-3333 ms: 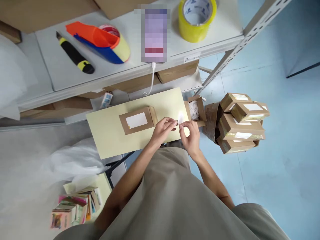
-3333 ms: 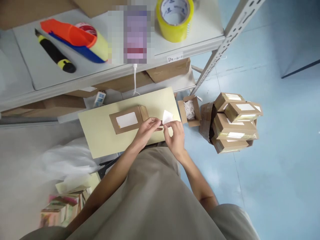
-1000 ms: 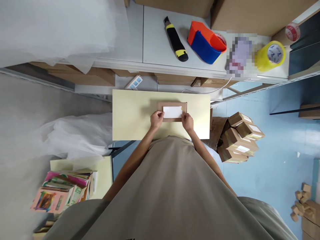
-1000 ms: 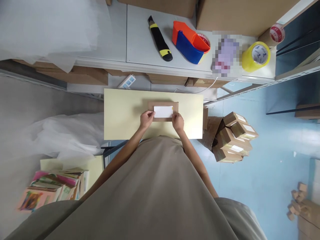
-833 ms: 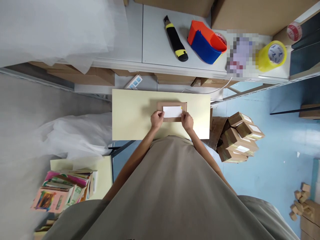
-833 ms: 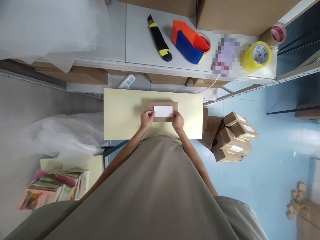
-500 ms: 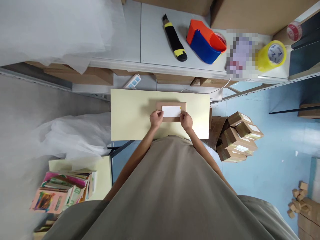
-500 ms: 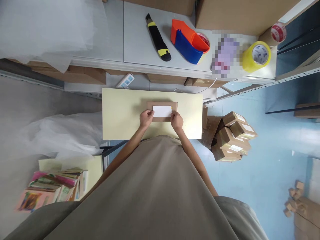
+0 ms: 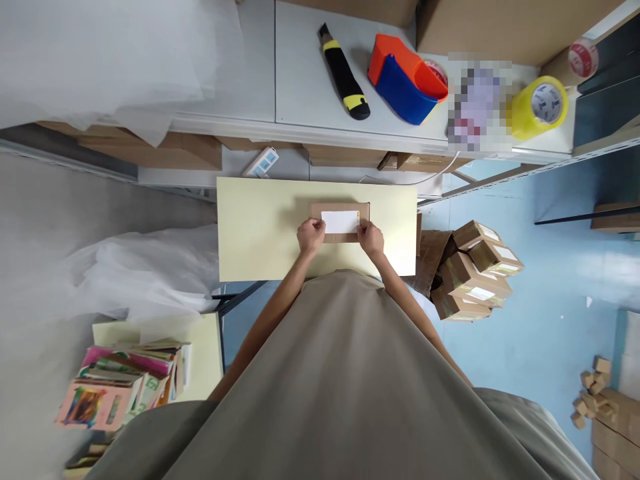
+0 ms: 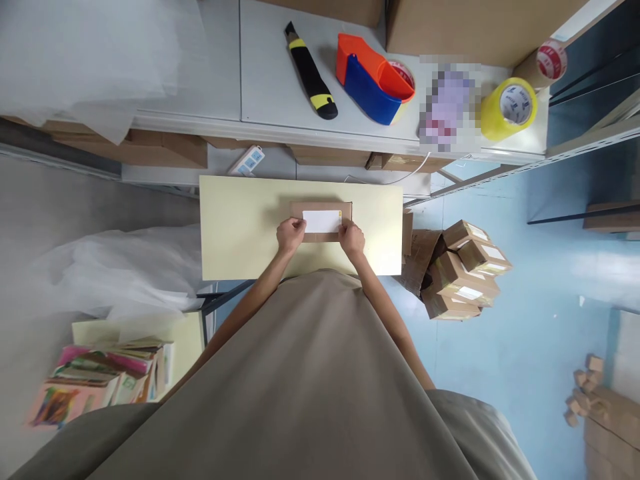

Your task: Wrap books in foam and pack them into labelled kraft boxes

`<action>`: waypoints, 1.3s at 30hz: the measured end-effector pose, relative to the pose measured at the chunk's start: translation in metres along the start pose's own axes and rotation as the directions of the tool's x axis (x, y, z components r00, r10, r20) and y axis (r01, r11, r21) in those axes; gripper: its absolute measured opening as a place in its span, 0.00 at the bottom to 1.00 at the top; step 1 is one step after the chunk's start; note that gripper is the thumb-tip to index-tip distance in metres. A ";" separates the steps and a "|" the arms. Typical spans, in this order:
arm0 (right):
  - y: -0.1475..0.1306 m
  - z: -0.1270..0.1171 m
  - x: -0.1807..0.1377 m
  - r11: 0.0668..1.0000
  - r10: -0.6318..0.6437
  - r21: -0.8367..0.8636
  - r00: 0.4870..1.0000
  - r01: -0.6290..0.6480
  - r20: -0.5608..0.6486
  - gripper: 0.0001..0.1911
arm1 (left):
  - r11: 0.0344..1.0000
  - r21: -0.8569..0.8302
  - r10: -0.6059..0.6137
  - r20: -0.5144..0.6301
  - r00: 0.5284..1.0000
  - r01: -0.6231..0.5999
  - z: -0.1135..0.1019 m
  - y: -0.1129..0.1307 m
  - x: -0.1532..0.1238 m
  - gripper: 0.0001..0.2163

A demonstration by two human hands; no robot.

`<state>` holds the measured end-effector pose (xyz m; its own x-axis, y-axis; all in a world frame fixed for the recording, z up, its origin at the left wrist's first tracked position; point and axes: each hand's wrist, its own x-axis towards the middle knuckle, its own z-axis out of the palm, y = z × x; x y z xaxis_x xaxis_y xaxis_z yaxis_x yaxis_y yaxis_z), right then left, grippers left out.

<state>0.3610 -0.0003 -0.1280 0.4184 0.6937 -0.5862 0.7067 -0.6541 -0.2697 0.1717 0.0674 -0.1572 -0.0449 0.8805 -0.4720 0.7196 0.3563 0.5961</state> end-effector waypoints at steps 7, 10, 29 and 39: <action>-0.006 -0.009 0.006 0.997 -0.028 -0.074 0.999 0.031 0.033 0.13 | 1.000 0.009 -0.009 -0.006 1.000 0.009 0.001 0.002 -0.001 0.10; -0.016 -0.019 0.018 0.997 -0.031 -0.068 0.999 0.031 0.009 0.14 | 1.000 0.017 -0.013 0.005 1.000 0.013 0.000 0.003 -0.002 0.10; -0.078 0.007 0.029 0.965 -0.211 -0.128 0.966 0.231 0.148 0.14 | 0.999 0.045 -0.003 0.013 1.000 0.002 0.000 0.003 -0.001 0.09; -0.076 0.013 0.032 0.945 -0.286 -0.106 0.938 0.310 0.193 0.17 | 0.995 0.065 0.067 0.038 0.997 -0.069 -0.002 -0.003 0.000 0.07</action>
<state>0.3132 0.0682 -0.1363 0.0800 0.7802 -0.6204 0.8578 -0.3709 -0.3559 0.1680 0.0675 -0.1577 0.0296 0.8899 -0.4553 0.7647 0.2732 0.5836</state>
